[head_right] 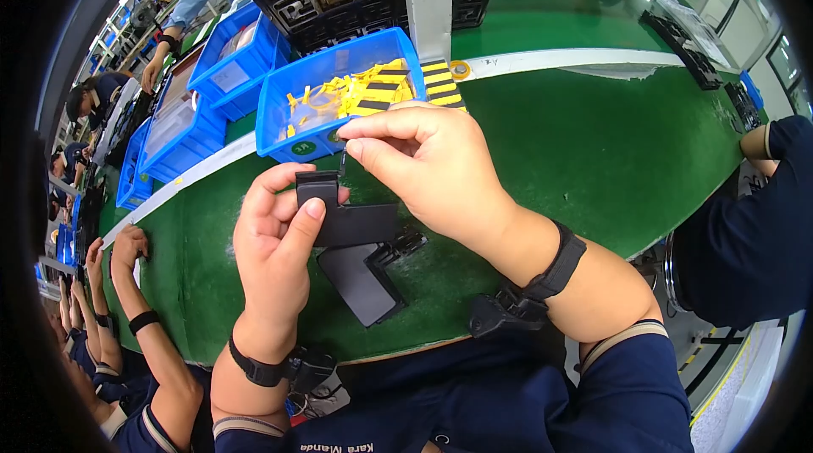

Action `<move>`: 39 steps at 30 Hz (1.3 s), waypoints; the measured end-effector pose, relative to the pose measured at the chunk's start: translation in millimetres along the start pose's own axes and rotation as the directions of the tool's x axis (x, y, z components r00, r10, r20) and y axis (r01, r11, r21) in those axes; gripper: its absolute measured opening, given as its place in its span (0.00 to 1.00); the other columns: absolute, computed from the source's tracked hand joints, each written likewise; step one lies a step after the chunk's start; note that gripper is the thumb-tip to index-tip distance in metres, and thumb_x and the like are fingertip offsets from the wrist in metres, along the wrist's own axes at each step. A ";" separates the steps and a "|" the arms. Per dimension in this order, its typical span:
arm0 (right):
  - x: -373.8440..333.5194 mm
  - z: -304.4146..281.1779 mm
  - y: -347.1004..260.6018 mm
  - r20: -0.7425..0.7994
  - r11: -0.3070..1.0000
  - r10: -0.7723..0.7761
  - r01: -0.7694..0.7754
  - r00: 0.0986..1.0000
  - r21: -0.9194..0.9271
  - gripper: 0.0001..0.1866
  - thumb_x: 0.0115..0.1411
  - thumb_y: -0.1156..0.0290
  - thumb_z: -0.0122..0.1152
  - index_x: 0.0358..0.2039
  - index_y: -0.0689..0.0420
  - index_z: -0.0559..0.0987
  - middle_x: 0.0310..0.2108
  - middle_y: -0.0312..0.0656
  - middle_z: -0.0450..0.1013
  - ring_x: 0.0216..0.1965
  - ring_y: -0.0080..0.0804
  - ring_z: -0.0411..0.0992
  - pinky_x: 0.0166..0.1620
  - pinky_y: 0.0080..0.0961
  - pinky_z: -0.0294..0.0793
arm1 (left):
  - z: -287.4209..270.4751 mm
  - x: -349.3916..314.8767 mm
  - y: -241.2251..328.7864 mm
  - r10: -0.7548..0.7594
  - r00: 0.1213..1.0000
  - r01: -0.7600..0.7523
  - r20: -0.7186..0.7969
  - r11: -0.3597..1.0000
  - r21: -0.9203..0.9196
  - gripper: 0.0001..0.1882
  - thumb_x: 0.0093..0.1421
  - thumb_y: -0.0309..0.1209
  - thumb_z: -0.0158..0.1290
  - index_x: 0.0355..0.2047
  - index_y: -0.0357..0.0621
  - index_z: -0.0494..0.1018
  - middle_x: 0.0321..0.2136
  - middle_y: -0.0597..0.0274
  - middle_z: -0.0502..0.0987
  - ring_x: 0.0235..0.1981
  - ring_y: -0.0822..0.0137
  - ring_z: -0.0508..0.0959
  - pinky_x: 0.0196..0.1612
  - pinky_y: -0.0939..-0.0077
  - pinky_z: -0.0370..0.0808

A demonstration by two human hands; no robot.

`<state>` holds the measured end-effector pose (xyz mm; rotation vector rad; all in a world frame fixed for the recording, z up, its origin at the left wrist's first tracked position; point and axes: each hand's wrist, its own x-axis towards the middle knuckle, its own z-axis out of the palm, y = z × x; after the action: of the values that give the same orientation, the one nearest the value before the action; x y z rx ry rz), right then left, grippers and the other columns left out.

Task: Assembling small plastic and electronic housing components by hand on a factory production line.

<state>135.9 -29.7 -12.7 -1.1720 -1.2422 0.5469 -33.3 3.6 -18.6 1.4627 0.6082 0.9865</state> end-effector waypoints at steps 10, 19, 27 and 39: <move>-4.4 3.9 -0.4 0.031 0.994 0.106 -0.107 0.994 0.033 0.07 0.55 0.75 0.58 0.33 0.64 0.80 0.28 0.41 0.75 0.27 0.20 0.72 0.31 0.17 0.72 | 0.6 2.1 -2.2 -0.027 1.000 0.027 0.003 0.999 -0.021 0.13 0.59 0.20 0.47 0.45 0.36 0.64 0.35 0.53 0.78 0.37 0.73 0.77 0.40 0.81 0.73; -3.5 1.3 5.6 0.069 0.973 -0.111 0.122 0.991 -0.196 0.08 0.58 0.78 0.54 0.36 0.64 0.79 0.27 0.37 0.72 0.25 0.19 0.70 0.30 0.16 0.70 | -11.7 8.0 -0.5 -0.039 0.999 0.039 0.012 0.999 -0.021 0.13 0.59 0.19 0.47 0.44 0.35 0.64 0.33 0.57 0.77 0.35 0.73 0.76 0.40 0.80 0.73; -7.5 8.3 6.8 0.116 0.998 0.042 -0.048 0.992 0.051 0.21 0.57 0.81 0.52 0.53 0.59 0.70 0.28 0.35 0.71 0.29 0.18 0.70 0.37 0.16 0.71 | -139.5 43.3 3.7 -0.030 0.945 0.316 -0.326 0.351 0.882 0.16 0.52 0.27 0.51 0.42 0.35 0.70 0.32 0.51 0.78 0.31 0.70 0.77 0.36 0.78 0.72; -12.4 19.3 9.1 0.148 0.971 0.041 -0.075 0.988 0.228 0.39 0.53 0.85 0.57 0.63 0.58 0.52 0.36 0.41 0.72 0.39 0.23 0.71 0.45 0.20 0.69 | -20.4 16.7 -5.0 0.066 0.994 -0.077 0.086 0.989 0.127 0.15 0.53 0.18 0.54 0.42 0.38 0.68 0.29 0.65 0.74 0.28 0.76 0.74 0.33 0.84 0.72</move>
<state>116.8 -29.6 -28.3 -0.9869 -1.2300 0.8100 -41.3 29.2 -21.1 1.6420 0.5722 0.9519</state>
